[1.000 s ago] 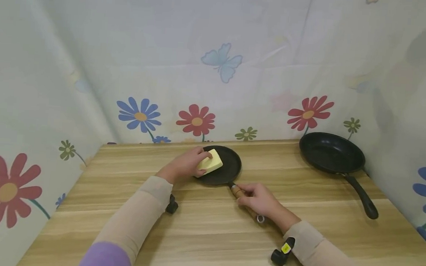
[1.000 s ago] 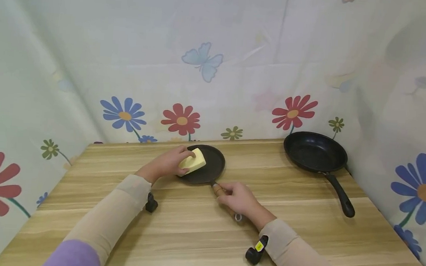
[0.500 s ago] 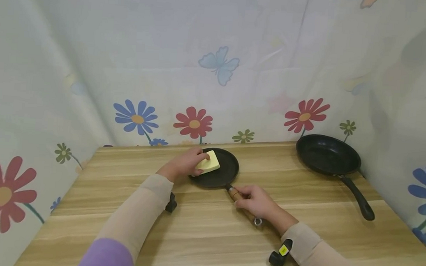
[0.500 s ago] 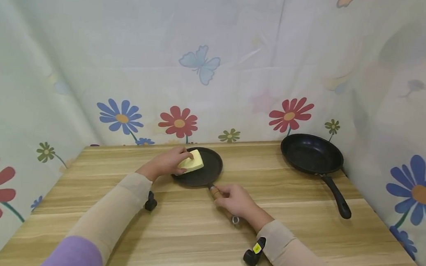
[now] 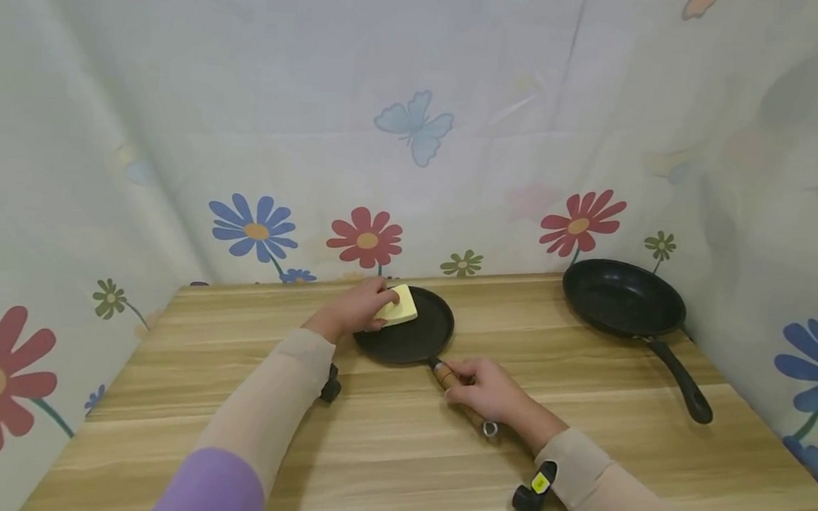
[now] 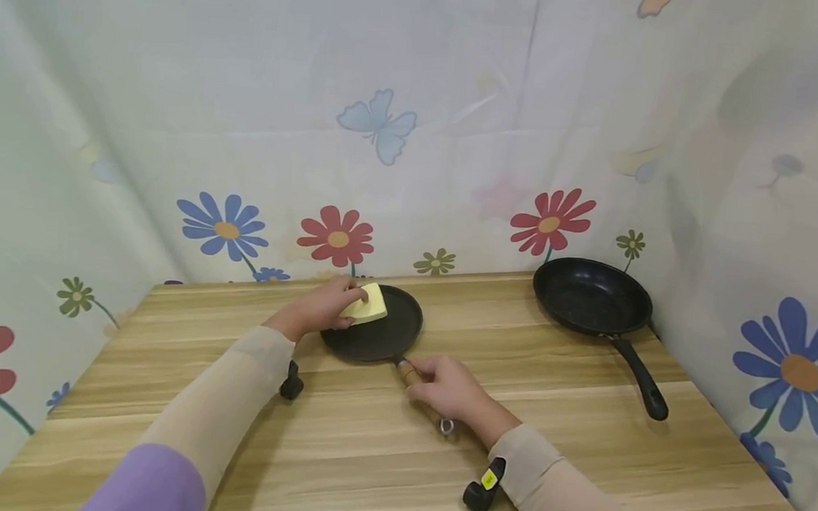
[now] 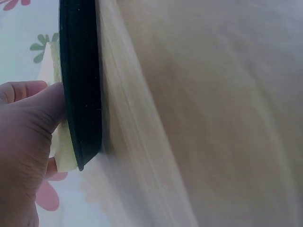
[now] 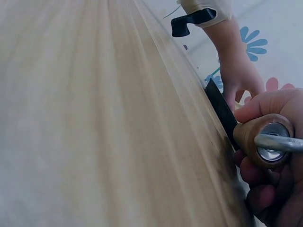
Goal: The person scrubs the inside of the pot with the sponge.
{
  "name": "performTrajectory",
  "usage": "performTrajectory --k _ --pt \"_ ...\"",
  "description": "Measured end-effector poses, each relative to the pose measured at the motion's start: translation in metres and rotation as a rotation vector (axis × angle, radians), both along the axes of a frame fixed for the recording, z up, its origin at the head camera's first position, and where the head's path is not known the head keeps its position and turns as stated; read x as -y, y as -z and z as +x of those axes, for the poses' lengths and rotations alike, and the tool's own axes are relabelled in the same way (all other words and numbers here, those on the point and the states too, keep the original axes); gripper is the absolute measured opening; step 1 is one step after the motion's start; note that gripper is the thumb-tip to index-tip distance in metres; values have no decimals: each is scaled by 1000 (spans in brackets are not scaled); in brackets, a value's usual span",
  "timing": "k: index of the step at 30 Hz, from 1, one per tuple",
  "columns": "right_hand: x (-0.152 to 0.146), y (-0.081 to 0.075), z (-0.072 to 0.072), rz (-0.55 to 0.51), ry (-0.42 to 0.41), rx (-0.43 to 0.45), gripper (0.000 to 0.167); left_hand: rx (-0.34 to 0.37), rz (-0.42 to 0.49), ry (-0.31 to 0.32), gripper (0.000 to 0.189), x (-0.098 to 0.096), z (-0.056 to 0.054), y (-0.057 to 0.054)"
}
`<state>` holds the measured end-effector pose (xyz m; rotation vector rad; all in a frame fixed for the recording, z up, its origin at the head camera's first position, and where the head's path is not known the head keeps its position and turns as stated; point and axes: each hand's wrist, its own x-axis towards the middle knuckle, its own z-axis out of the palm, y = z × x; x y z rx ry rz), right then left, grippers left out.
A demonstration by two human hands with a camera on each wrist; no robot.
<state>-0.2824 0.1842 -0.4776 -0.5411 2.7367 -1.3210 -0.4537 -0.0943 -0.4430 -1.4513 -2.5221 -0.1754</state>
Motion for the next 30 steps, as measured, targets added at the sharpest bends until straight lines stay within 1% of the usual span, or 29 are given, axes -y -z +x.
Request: performTrajectory --k 5,9,14,19,22,25,30 --pt "2 1 1 9 -4 4 57 6 -15 -38 40 -2 -1 -1" --pt "3 1 1 14 -5 1 57 22 -44 -95 39 -6 -4 -1" --pt "5 0 2 21 -11 -5 58 41 -97 -183 38 -11 -6 -2" --pt "5 -1 2 22 -10 0 59 20 -116 -240 37 -20 -8 0" --pt "4 -1 1 17 -15 -9 58 10 -109 -271 36 -25 -9 2" --pt "3 0 0 12 -19 -28 56 14 -90 -293 35 -30 -8 2" --pt "2 0 0 9 -16 -34 56 46 -47 -302 36 -39 -5 2"
